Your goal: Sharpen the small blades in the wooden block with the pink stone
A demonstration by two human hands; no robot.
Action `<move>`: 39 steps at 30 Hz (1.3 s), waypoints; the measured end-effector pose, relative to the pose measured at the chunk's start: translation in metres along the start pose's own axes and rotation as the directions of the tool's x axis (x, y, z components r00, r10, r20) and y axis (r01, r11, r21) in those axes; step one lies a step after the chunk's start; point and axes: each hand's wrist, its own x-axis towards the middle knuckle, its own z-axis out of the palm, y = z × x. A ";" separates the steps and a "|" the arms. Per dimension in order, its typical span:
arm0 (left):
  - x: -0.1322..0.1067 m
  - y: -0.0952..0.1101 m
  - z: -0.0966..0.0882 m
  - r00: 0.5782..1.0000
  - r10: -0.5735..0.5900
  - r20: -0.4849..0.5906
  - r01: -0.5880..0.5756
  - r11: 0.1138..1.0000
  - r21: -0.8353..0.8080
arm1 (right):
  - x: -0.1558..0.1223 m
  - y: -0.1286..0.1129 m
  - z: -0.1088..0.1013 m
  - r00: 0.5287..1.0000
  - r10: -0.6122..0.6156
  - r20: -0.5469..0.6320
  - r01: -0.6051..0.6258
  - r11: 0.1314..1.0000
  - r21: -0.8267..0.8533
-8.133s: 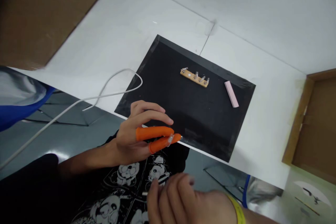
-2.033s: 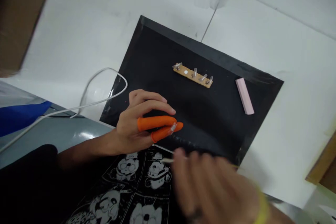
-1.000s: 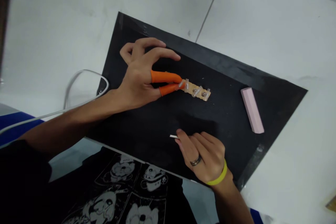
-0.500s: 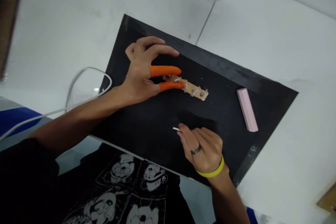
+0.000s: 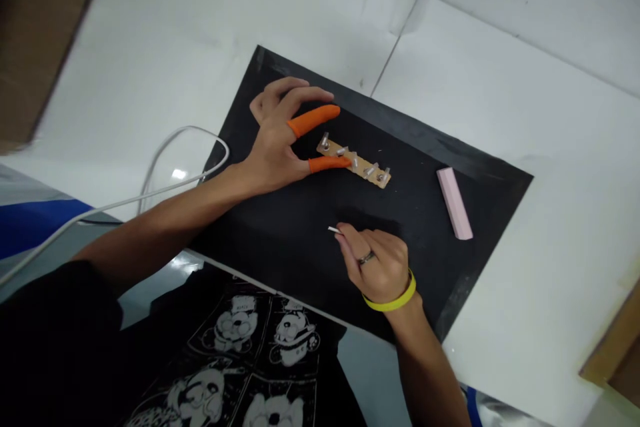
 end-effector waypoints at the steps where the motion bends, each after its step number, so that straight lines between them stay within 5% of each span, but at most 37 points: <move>1: -0.002 0.000 0.001 1.000 -0.004 -0.017 0.004 1.000 0.008 | -0.001 0.000 0.001 1.000 -0.002 -0.005 0.002 1.000 -0.003; 39: -0.006 -0.014 0.018 0.990 -0.017 -0.141 0.010 0.999 -0.047 | -0.006 0.007 0.010 0.998 0.009 -0.069 -0.011 1.000 -0.022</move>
